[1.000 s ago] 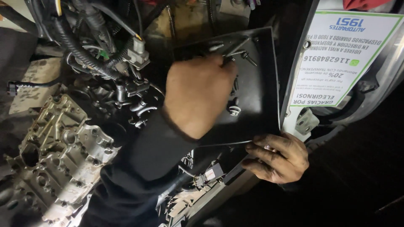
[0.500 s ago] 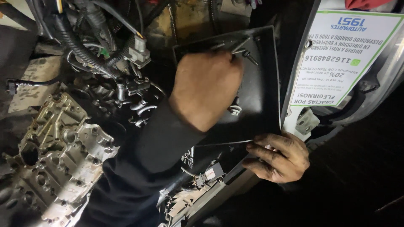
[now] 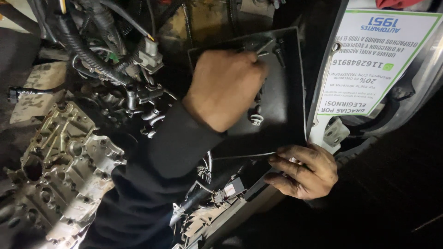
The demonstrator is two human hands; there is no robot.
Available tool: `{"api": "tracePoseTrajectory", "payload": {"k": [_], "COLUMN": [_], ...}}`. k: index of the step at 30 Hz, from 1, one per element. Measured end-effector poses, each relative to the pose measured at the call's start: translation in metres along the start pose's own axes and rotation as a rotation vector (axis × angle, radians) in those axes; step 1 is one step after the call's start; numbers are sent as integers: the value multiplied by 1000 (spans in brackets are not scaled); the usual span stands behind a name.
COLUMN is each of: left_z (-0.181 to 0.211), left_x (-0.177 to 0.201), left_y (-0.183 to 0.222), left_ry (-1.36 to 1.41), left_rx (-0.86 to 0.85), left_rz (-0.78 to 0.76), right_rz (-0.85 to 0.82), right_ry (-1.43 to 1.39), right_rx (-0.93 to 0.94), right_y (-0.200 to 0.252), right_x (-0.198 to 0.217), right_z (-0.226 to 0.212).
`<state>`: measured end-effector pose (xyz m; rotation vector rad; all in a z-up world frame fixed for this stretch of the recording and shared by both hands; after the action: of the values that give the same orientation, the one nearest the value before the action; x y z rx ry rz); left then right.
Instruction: The person works in the open engine bay of a car, using a wrench to loosen and remove bolts from the fuel rail and injector area of the engine. They place the removed bolts and small metal parts into a magnetic parts tray resting on the car body, then continue loosening fasteners and handling components by hand.
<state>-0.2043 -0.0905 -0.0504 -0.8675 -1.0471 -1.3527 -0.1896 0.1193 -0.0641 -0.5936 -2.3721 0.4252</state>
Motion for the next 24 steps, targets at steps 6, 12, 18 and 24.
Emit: {"api": "tracePoseTrajectory", "payload": {"k": [6, 12, 18, 24], "left_z": [4, 9, -2, 3], "left_x": [7, 7, 11, 38], "left_y": [-4, -28, -19, 11], "left_ry": [-5, -7, -201, -209], "left_rx": [-56, -70, 11, -80], "left_rz": [67, 241, 136, 23], "right_rz": [-22, -40, 12, 20], "right_ry": [25, 21, 5, 3], "right_rx": [-32, -21, -14, -3], "right_y": [-2, -1, -4, -1], "right_x": [-2, -4, -1, -1], "right_z": [1, 1, 3, 2]}}
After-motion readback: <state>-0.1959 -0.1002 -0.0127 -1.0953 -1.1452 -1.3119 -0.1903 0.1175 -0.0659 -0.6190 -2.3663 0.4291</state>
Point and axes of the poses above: each hand's wrist, its own y-axis away from the middle knuckle, its own x-axis out of the back of the hand, z = x × y, the point moved 8 cm from there along -y, towards the middle knuckle, and after that the axes turned 5 degrees about -z, right-handed, at the moved point
